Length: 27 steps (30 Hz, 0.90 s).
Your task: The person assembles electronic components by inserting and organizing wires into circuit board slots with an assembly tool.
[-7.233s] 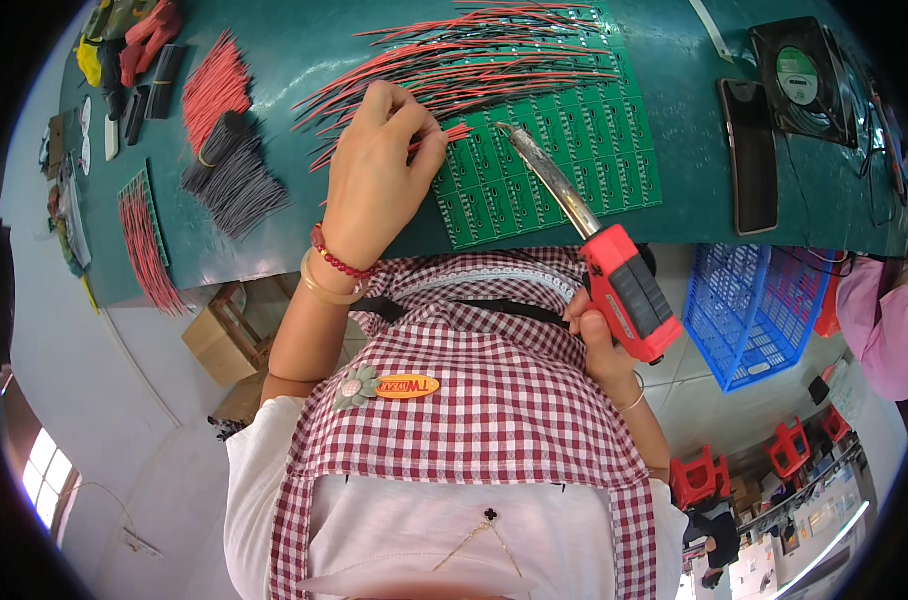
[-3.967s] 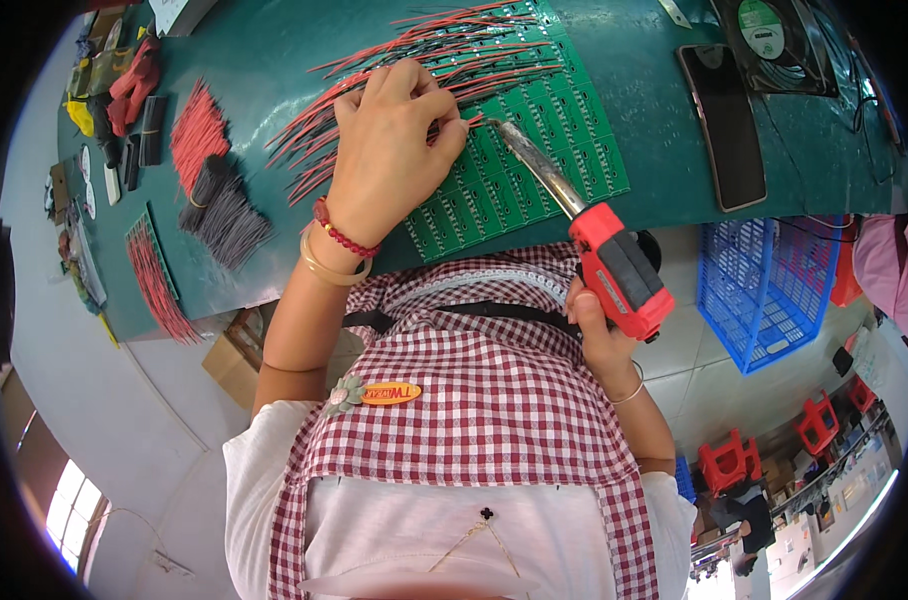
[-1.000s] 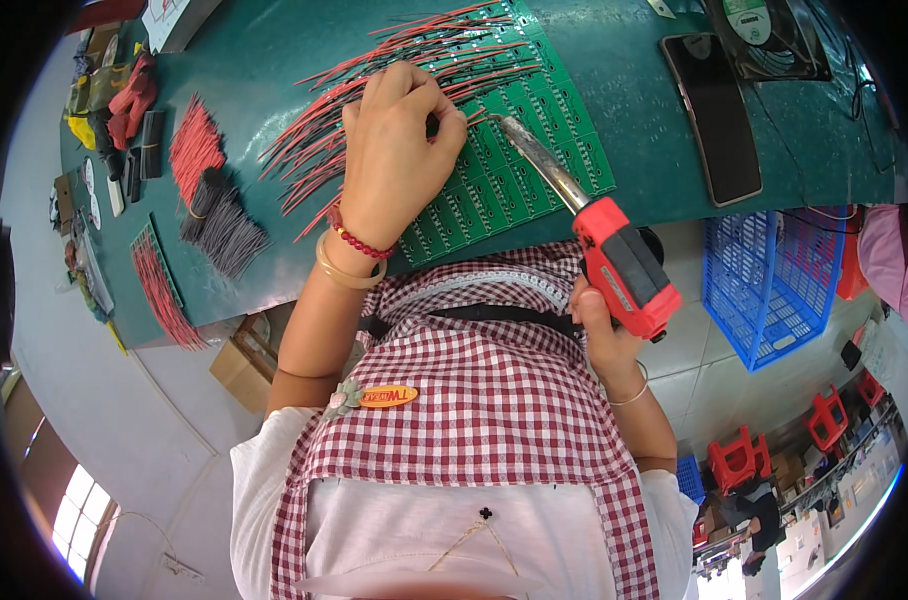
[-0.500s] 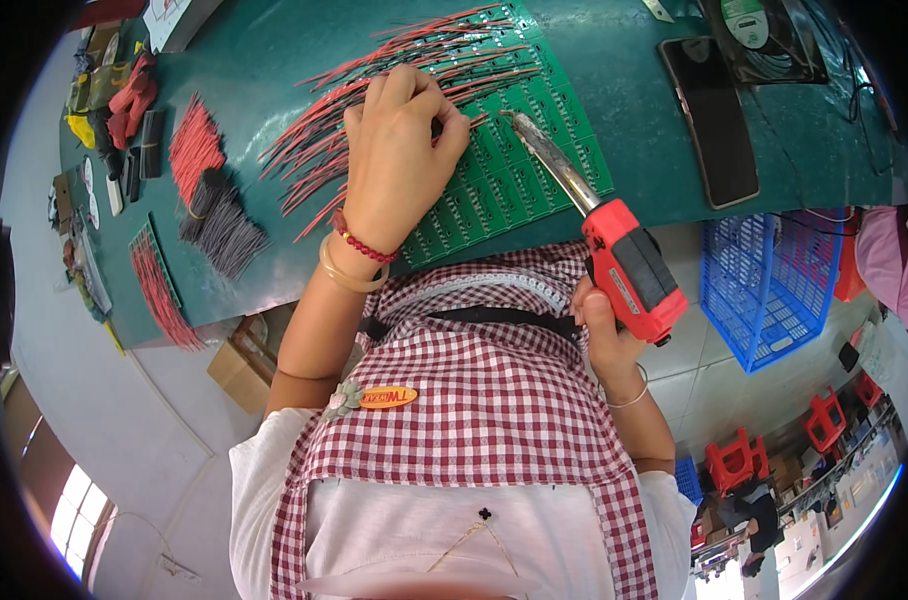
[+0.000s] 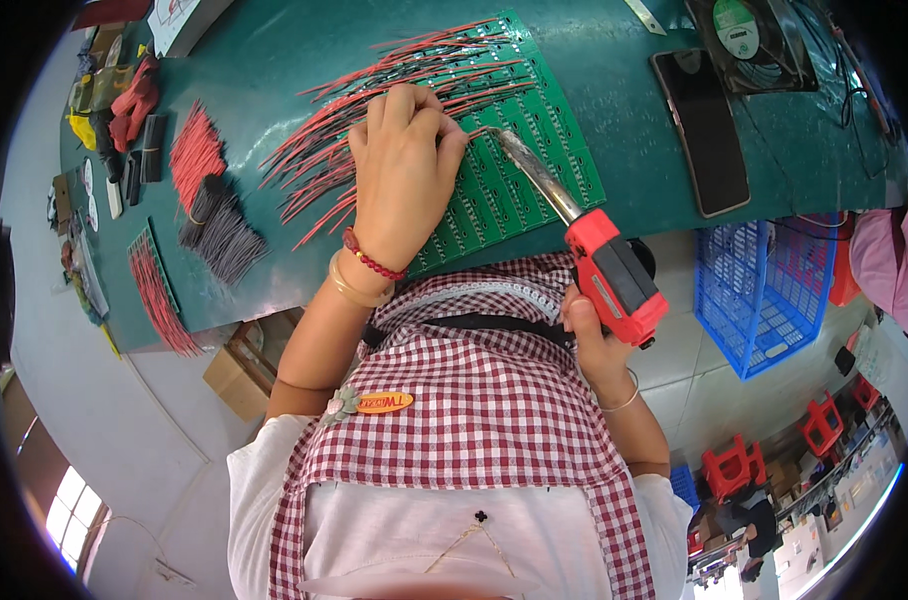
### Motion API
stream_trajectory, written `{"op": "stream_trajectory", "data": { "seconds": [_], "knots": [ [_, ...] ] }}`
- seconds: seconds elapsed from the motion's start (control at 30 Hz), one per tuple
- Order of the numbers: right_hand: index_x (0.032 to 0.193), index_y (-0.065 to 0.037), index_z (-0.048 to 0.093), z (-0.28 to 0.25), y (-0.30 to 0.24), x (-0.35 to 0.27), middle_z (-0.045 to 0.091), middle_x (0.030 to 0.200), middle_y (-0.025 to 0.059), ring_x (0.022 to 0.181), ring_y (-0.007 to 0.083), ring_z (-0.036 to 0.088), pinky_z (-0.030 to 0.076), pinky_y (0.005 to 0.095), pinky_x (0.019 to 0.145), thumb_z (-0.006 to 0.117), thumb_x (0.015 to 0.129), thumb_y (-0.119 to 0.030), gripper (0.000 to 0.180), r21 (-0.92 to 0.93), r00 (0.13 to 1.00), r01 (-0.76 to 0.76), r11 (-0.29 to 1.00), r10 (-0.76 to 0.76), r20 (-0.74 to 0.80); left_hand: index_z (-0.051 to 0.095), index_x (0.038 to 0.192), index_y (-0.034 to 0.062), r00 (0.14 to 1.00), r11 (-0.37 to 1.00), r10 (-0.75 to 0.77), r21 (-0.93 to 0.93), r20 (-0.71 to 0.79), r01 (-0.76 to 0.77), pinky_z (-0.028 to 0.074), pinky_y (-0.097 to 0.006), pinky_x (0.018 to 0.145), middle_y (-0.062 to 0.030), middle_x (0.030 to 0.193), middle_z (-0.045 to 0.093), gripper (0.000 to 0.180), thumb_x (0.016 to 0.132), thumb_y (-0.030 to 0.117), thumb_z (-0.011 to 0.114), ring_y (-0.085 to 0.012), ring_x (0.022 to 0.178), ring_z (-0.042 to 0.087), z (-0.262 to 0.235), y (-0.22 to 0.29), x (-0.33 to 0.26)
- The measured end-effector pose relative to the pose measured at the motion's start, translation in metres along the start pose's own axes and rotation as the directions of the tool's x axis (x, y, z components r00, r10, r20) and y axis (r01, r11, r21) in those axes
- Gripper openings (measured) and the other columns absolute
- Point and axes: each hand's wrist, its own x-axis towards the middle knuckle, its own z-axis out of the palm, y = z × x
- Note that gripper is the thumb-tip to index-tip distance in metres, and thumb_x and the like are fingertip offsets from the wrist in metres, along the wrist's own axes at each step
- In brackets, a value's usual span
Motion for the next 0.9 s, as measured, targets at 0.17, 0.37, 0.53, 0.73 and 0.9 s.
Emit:
{"op": "stream_trajectory", "data": {
  "seconds": [0.17, 0.37, 0.53, 0.73, 0.9],
  "knots": [
    [0.116, 0.004, 0.044, -0.004, 0.002, 0.008, 0.050, 0.067, 0.0059, 0.054, 0.0107, 0.044, 0.041, 0.0261, 0.052, 0.051, 0.091, -0.023, 0.037, 0.000, 1.000, 0.018, 1.000, -0.018, 0.006, 0.060, 0.077, 0.0042, 1.000, 0.999, -0.017, 0.033, -0.022, 0.017, 0.033, -0.037, 0.074, -0.0035, 0.095, 0.052, 0.009, 0.075, 0.013, 0.063, -0.0230, 0.090, 0.047, 0.010, 0.001, 0.004],
    [0.096, 0.000, 0.054, -0.014, -0.014, 0.015, 0.052, 0.068, 0.0037, 0.057, 0.0081, 0.046, 0.040, 0.0224, 0.051, 0.052, 0.089, -0.013, 0.015, 0.015, 0.998, 0.020, 1.000, -0.020, -0.053, 0.059, 0.080, 0.0048, 0.999, 0.999, 0.034, -0.015, -0.008, -0.034, 0.034, -0.038, 0.075, -0.0045, 0.097, 0.052, 0.012, 0.074, 0.015, 0.064, -0.0239, 0.092, 0.048, 0.005, 0.021, 0.023],
    [0.096, -0.002, 0.059, -0.025, 0.022, -0.003, 0.059, 0.083, 0.0029, 0.072, 0.0135, 0.058, 0.049, 0.0296, 0.068, 0.065, 0.080, -0.012, 0.020, 0.002, 0.984, -0.170, 0.986, 0.169, -0.054, 0.059, 0.080, 0.0051, 1.000, 0.999, -0.014, 0.035, -0.008, 0.014, 0.036, -0.040, 0.079, -0.0070, 0.096, 0.054, 0.010, 0.073, 0.011, 0.063, -0.0266, 0.092, 0.050, 0.000, 0.017, 0.014],
    [0.097, -0.002, 0.061, -0.009, 0.008, -0.005, 0.061, 0.082, 0.0010, 0.074, 0.0077, 0.055, 0.045, 0.0239, 0.068, 0.069, 0.078, -0.011, 0.023, 0.076, 0.993, -0.047, 0.996, 0.055, -0.109, 0.056, 0.074, 0.0046, 0.999, 0.999, -0.037, 0.016, 0.011, 0.037, 0.033, -0.039, 0.084, -0.0064, 0.094, 0.051, 0.007, 0.074, 0.008, 0.062, -0.0240, 0.094, 0.048, -0.005, 0.019, 0.001],
    [0.097, -0.001, 0.061, -0.007, 0.007, -0.006, 0.061, 0.082, 0.0011, 0.073, 0.0081, 0.055, 0.044, 0.0245, 0.066, 0.068, 0.079, -0.011, 0.022, 0.043, 0.989, -0.054, 0.998, 0.059, -0.133, 0.056, 0.074, 0.0046, 1.000, 0.999, -0.005, -0.048, 0.006, 0.005, 0.032, -0.038, 0.083, -0.0059, 0.095, 0.050, 0.010, 0.073, 0.009, 0.064, -0.0241, 0.094, 0.047, -0.008, 0.022, 0.000]
  ]
}}
